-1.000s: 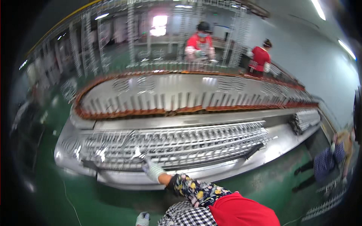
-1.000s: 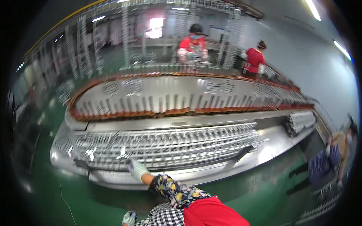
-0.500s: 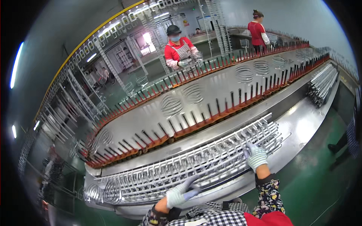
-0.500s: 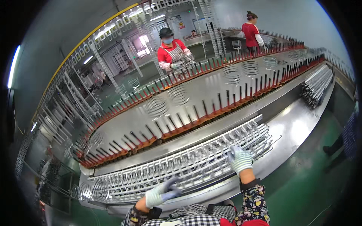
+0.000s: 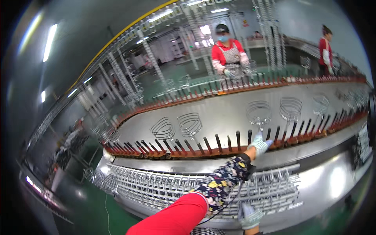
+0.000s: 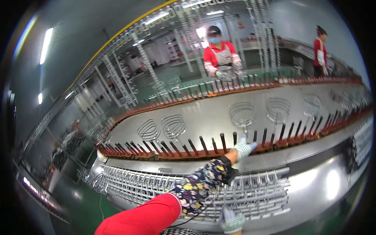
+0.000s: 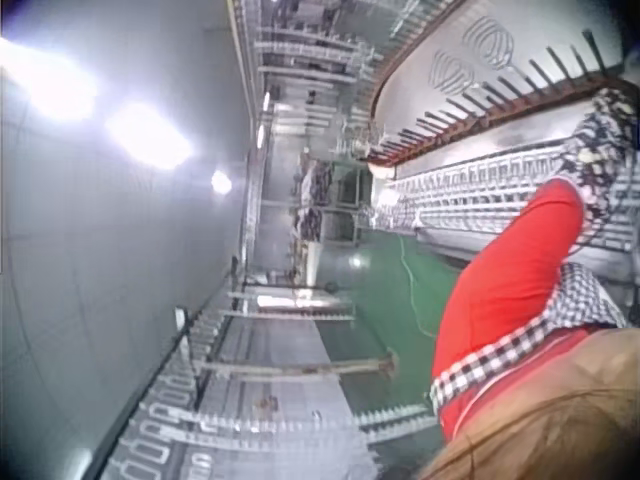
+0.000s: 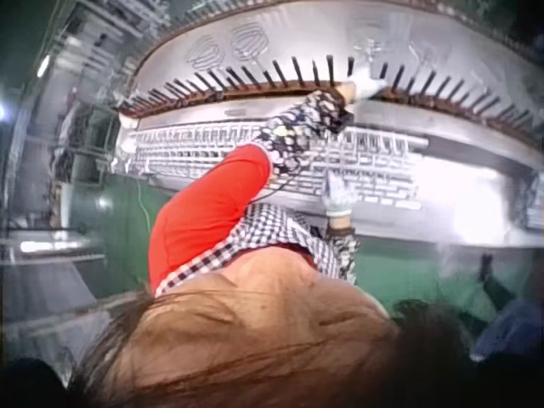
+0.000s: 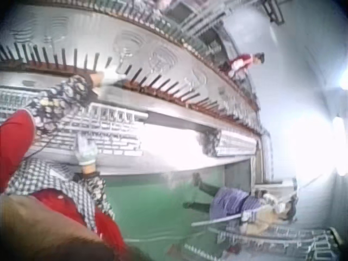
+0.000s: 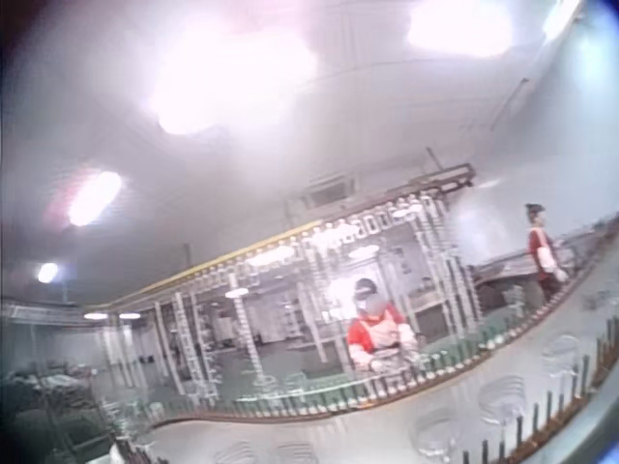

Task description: Manually picking up metal wire coils from a conveyor and hanging them onto vertical hooks on a moving assembly line.

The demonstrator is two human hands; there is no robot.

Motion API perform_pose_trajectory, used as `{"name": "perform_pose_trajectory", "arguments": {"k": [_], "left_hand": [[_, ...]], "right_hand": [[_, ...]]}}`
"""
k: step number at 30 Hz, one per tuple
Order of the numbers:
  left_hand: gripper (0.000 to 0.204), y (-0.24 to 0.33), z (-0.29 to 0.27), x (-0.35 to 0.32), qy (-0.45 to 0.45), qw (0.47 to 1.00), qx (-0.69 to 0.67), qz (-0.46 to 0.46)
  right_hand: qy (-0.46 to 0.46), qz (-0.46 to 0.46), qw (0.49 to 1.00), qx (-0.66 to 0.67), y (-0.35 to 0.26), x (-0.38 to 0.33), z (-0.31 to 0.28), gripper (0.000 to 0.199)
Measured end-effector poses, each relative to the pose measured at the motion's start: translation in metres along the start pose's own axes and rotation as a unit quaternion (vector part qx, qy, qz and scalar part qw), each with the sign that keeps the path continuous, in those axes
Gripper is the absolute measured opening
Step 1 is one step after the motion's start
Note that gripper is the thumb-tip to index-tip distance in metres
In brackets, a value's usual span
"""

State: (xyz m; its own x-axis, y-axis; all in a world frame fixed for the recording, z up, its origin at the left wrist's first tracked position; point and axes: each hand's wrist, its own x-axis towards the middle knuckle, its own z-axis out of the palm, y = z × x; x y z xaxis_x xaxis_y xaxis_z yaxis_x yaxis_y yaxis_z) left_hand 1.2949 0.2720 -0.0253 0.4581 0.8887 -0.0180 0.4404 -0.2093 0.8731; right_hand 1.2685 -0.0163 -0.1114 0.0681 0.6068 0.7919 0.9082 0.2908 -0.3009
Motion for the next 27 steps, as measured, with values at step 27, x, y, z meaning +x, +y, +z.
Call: {"name": "perform_pose_trajectory", "arguments": {"k": [27], "left_hand": [[0.025, -0.033, -0.118, -0.225, 0.194, 0.888, 0.306, 0.282]], "right_hand": [[-0.004, 0.022, 1.000, 0.016, 0.032, -0.005, 0.002, 0.014]]}}
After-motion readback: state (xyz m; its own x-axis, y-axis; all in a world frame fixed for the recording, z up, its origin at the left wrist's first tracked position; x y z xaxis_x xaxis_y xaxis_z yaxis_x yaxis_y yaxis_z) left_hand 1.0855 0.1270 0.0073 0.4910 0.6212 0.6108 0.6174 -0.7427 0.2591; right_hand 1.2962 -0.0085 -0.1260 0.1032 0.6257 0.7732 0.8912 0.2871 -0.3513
